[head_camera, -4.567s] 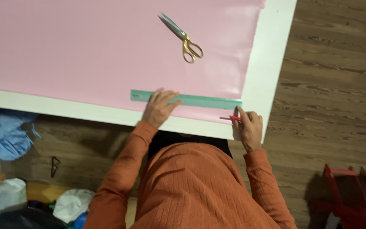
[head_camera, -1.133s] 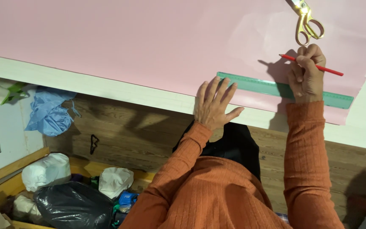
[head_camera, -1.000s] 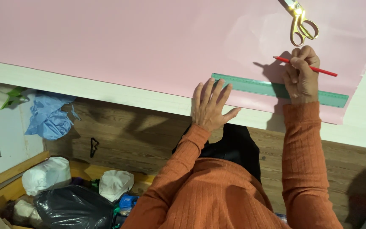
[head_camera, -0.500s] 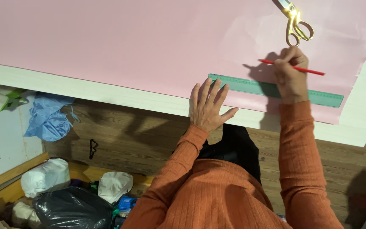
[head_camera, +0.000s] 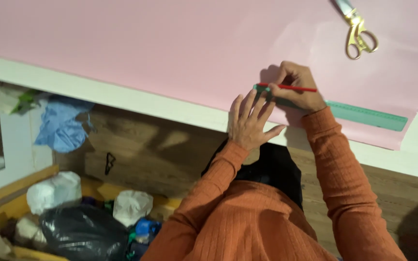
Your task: The recorder is measuring, marking, and cutting a roll of pink leather-like material using a ruler, pencil, and scissors.
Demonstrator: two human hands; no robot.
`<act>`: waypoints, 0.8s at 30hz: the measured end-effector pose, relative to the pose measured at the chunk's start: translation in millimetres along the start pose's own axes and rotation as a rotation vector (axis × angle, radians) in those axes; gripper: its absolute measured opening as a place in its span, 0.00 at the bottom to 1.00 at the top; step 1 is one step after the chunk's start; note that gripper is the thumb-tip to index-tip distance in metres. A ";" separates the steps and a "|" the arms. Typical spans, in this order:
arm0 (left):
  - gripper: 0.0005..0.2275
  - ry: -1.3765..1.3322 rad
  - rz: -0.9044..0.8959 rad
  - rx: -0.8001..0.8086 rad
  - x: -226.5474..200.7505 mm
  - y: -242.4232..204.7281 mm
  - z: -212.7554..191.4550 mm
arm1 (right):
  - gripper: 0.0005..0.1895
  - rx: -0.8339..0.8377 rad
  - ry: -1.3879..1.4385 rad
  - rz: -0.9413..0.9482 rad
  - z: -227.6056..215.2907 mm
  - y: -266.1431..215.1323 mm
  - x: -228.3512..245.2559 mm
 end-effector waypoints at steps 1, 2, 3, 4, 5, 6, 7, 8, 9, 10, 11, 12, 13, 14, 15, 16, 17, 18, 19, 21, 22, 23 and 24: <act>0.31 -0.001 -0.008 0.004 0.3 -3.3 0.6 | 0.16 0.007 0.001 0.006 2.2 -0.3 1.0; 0.31 0.005 -0.006 0.009 -0.7 -5.7 1.3 | 0.14 0.008 0.028 0.018 2.9 -0.5 2.0; 0.31 0.011 0.009 0.005 0.7 -2.1 3.2 | 0.13 -0.001 0.049 0.019 -0.8 2.8 5.7; 0.31 0.011 0.014 -0.001 2.3 -0.3 5.0 | 0.13 -0.004 0.045 0.014 -3.1 4.6 3.5; 0.31 0.009 0.011 0.011 2.2 -1.7 7.3 | 0.14 0.001 0.039 0.010 -3.2 3.5 0.0; 0.32 0.008 0.009 0.024 1.8 -3.3 9.8 | 0.15 0.006 0.032 0.006 -3.4 2.2 -3.7; 0.32 0.005 0.008 0.026 1.5 -4.6 10.3 | 0.15 0.006 0.033 0.010 -2.7 1.8 -3.7; 0.32 0.022 0.011 0.030 0.7 -5.8 10.6 | 0.15 -0.012 0.023 0.017 -3.4 1.4 -4.0; 0.33 0.040 0.018 0.030 1.1 -4.8 11.6 | 0.14 -0.032 0.011 0.021 -5.5 2.7 -3.6; 0.33 0.039 0.019 0.030 1.4 -4.7 12.6 | 0.14 -0.034 0.010 0.021 -6.5 2.7 -4.7; 0.33 0.033 0.017 0.045 1.9 -5.4 14.2 | 0.15 -0.021 0.028 0.016 -6.0 2.3 -5.3; 0.33 0.027 0.014 0.059 2.2 -6.2 15.8 | 0.16 -0.008 0.046 0.012 -5.5 1.9 -5.9; 0.33 0.027 0.014 0.060 2.0 -6.7 16.4 | 0.16 -0.008 0.047 0.012 -5.6 2.1 -7.0; 0.33 0.032 0.016 0.052 1.6 -7.1 16.3 | 0.15 -0.024 0.032 -0.004 -6.9 2.1 -6.8; 0.34 0.037 0.019 0.042 1.6 -6.7 16.4 | 0.15 -0.040 0.015 -0.021 -8.4 2.7 -6.2; 0.34 0.037 0.019 0.042 1.7 -6.3 16.0 | 0.15 -0.040 0.015 -0.023 -8.2 2.2 -5.8; 0.34 0.033 0.015 0.060 2.0 -6.4 16.9 | 0.15 -0.039 0.025 -0.031 -7.6 1.8 -4.9; 0.33 0.029 0.012 0.079 2.2 -6.6 17.8 | 0.15 -0.037 0.035 -0.040 -7.0 1.3 -3.9; 0.33 0.030 0.012 0.078 2.0 -6.7 17.6 | 0.15 -0.037 0.035 -0.041 -6.9 1.0 -3.5; 0.34 0.040 0.011 0.068 2.0 -6.0 16.6 | 0.15 -0.046 0.037 -0.014 -8.0 1.1 -4.8; 0.34 0.039 0.013 0.067 1.6 -5.5 16.4 | 0.15 -0.048 0.036 -0.015 -8.4 0.8 -4.7; 0.33 0.033 0.010 0.069 1.7 -5.7 16.2 | 0.15 -0.044 0.048 -0.025 -7.8 1.2 -4.2; 0.33 0.026 0.006 0.071 1.8 -6.1 15.9 | 0.15 -0.039 0.061 -0.035 -7.0 1.6 -3.6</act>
Point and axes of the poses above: each hand's wrist, its own y-axis towards the middle knuckle, its own z-axis out of the palm, x = y × z, the point moved 8 cm from there along y, towards the middle knuckle, and after that the axes turned 9 degrees about z, right-handed, at the moved point
